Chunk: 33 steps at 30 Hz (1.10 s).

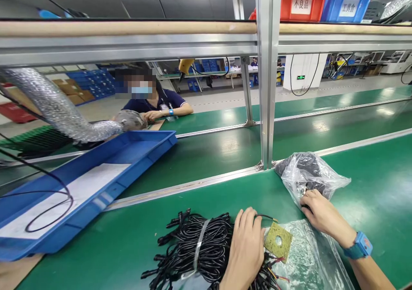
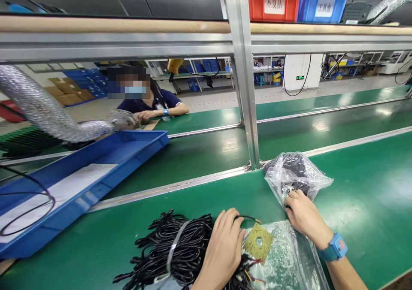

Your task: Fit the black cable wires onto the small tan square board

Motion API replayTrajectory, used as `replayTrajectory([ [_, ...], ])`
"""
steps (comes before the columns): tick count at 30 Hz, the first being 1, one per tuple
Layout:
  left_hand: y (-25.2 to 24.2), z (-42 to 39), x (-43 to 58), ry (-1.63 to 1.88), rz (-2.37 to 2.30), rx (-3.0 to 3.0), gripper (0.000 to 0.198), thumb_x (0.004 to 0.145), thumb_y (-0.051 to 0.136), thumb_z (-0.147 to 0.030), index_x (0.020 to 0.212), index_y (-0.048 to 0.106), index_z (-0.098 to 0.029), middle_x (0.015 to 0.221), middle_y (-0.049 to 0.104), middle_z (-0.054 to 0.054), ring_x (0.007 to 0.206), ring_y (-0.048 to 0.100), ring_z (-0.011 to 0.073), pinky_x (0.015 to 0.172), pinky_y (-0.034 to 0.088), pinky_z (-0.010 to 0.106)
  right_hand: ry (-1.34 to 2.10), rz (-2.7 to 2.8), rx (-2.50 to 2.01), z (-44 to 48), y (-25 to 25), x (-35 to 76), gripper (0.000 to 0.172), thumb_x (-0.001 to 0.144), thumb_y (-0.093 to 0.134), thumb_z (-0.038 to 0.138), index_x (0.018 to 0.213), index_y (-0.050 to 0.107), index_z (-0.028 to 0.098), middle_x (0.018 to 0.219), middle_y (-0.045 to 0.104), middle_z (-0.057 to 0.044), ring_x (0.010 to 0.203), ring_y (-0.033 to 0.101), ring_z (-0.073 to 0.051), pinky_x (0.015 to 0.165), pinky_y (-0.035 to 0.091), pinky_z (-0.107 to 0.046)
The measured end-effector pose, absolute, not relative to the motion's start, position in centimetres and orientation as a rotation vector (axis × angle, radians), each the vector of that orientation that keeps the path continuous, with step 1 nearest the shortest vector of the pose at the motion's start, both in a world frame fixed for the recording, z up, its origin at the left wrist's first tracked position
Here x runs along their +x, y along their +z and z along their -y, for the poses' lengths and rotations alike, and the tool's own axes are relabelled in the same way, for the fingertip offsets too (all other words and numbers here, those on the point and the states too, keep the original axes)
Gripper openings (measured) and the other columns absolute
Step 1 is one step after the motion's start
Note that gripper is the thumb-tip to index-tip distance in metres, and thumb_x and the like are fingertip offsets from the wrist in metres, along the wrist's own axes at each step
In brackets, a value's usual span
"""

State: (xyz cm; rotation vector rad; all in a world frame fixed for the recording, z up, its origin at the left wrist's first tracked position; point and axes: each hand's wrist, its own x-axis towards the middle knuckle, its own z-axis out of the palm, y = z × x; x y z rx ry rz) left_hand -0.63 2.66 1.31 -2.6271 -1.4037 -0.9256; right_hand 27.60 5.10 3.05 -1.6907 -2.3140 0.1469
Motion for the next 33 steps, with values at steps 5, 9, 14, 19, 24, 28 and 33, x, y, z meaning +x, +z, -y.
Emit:
replayTrajectory([
  [5, 1.6, -2.1, -1.0, -1.166, 1.427, -2.788, 0.013, 0.103, 0.043, -0.016, 0.101, 0.055, -0.020, 0.085, 0.062, 0.004, 0.072, 0.062, 0.0188, 0.066, 0.051, 0.031, 0.189, 2.277, -1.653, -5.1, 3.1, 27.8, 0.015, 0.085, 0.056, 0.006, 0.082, 0.059, 0.020, 0.085, 0.065, -0.006, 0.084, 0.054, -0.025, 0.074, 0.042, -0.035],
  [9, 1.5, -1.7, -1.4, -1.100, 1.304, -2.958, 0.024, 0.100, 0.041, -0.008, 0.112, 0.055, -0.022, 0.084, 0.066, 0.001, 0.073, 0.064, 0.0189, 0.069, 0.050, 0.030, 0.203, 2.195, -1.688, -5.0, 3.1, 27.6, 0.013, 0.083, 0.054, 0.008, 0.082, 0.054, 0.021, 0.082, 0.062, -0.005, 0.084, 0.055, -0.024, 0.072, 0.043, -0.034],
  [14, 1.9, -1.4, -1.6, -0.897, 1.430, -3.084, 0.021, 0.100, 0.042, -0.008, 0.097, 0.056, -0.023, 0.086, 0.063, 0.002, 0.076, 0.063, 0.0184, 0.069, 0.048, 0.028, 0.136, 1.986, -1.662, -5.1, 3.6, 27.4, 0.006, 0.090, 0.051, 0.016, 0.088, 0.054, 0.021, 0.084, 0.062, -0.005, 0.082, 0.059, -0.025, 0.072, 0.046, -0.036],
  [19, 2.2, -1.2, -1.5, -0.715, 1.555, -3.082, 0.021, 0.102, 0.041, -0.011, 0.092, 0.056, -0.022, 0.090, 0.060, 0.002, 0.076, 0.062, 0.0173, 0.069, 0.047, 0.028, 0.069, 1.919, -1.436, -5.0, 4.4, 26.7, 0.022, 0.102, 0.047, 0.022, 0.120, 0.059, 0.020, 0.109, 0.066, -0.012, 0.104, 0.061, -0.028, 0.091, 0.050, -0.044],
  [24, 1.6, -1.3, -1.0, -0.608, 1.566, -3.004, 0.024, 0.099, 0.043, -0.008, 0.082, 0.054, -0.021, 0.084, 0.057, 0.002, 0.073, 0.062, 0.0179, 0.065, 0.046, 0.029, 0.284, 2.073, -1.247, -4.3, 4.4, 24.9, 0.019, 0.105, 0.047, 0.025, 0.118, 0.061, 0.021, 0.102, 0.067, -0.011, 0.094, 0.063, -0.026, 0.081, 0.053, -0.040],
  [28, 1.2, -1.3, -0.7, -0.540, 1.565, -2.936, 0.027, 0.092, 0.043, 0.001, 0.081, 0.054, -0.021, 0.084, 0.058, 0.002, 0.075, 0.063, 0.0190, 0.067, 0.045, 0.030, 0.553, 2.252, -1.080, -3.3, 4.0, 22.8, 0.016, 0.105, 0.047, 0.025, 0.112, 0.061, 0.021, 0.095, 0.066, -0.008, 0.087, 0.062, -0.022, 0.075, 0.051, -0.034],
  [33, 1.0, -1.3, -0.7, -0.509, 1.528, -2.972, 0.028, 0.092, 0.044, 0.003, 0.084, 0.056, -0.021, 0.084, 0.060, 0.001, 0.076, 0.063, 0.0196, 0.068, 0.045, 0.031, 0.715, 2.464, -0.948, -2.3, 4.0, 20.8, 0.011, 0.102, 0.050, 0.023, 0.106, 0.060, 0.022, 0.101, 0.063, -0.008, 0.093, 0.059, -0.023, 0.084, 0.049, -0.035],
])
